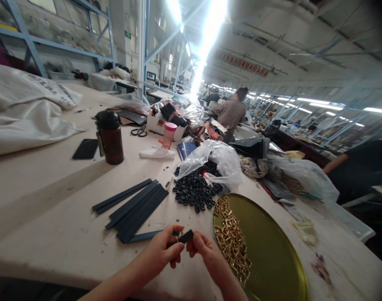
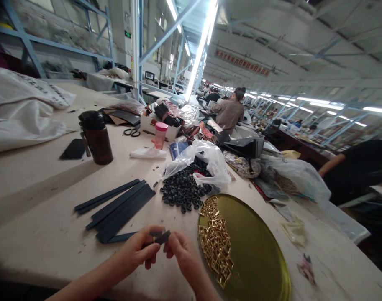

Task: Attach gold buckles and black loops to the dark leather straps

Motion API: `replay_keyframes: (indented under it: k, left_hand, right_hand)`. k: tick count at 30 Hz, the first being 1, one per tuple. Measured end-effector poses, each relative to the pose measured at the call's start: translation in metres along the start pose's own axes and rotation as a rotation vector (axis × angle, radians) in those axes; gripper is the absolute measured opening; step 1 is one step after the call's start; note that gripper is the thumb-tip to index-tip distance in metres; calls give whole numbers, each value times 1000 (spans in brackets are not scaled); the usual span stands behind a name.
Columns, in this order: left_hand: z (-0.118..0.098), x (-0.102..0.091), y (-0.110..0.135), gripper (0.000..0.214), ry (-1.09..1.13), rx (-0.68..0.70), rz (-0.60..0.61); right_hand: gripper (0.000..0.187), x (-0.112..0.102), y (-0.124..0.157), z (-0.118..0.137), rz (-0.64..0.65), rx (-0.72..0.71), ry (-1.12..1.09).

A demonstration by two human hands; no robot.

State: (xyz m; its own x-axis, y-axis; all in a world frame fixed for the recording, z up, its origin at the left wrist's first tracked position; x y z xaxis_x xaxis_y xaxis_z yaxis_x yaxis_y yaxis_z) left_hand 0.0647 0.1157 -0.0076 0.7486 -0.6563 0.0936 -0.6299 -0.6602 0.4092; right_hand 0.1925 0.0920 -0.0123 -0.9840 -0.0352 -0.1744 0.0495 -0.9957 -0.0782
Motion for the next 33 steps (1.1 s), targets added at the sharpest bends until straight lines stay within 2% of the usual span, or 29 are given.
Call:
replay_keyframes:
  k: [3,5,6,12,18,26,33]
  left_hand:
    - [1,0,-3,36,-93,-20,-32]
    - [4,0,-4,34,-118,-62,-41]
    - [6,0,-5,34,-116,-74,-41]
    - [14,-9,-1,32,-130,-74,-101]
    - [15,-9,10,37,-103,-71,-125]
    - [12,-3,19,44,-117,-38,-134]
    - [6,-2,26,54,-149,-44,-173]
  right_hand:
    - [35,-39,-33,-7,-142,-19,615]
    - [23,-51,-50,-11,-186,-29,863]
    - [19,-51,-56,-14,-182,-30,913]
    - [20,-29,-52,-16,-82,-60,1057]
    - [20,-33,-54,-19,-80,-17,1051]
    - [25,-13,-55,-9,-38,-26,1176]
    - [29,-31,-42,-3,1,29,1266]
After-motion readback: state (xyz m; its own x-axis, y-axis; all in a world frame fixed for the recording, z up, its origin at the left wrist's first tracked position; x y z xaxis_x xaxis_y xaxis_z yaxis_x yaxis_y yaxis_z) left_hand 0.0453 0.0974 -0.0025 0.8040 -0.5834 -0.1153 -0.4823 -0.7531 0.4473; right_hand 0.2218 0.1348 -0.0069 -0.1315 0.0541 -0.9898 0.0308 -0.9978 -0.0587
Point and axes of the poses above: each hand's wrist, its own y-axis away from the middle knuckle, its own x-axis out of the palm, z = x × y, the point moved 5 cm from there along -y, towards the middle knuckle, and after that the axes turned 12 degrees about -x, right-handed, at the moved point
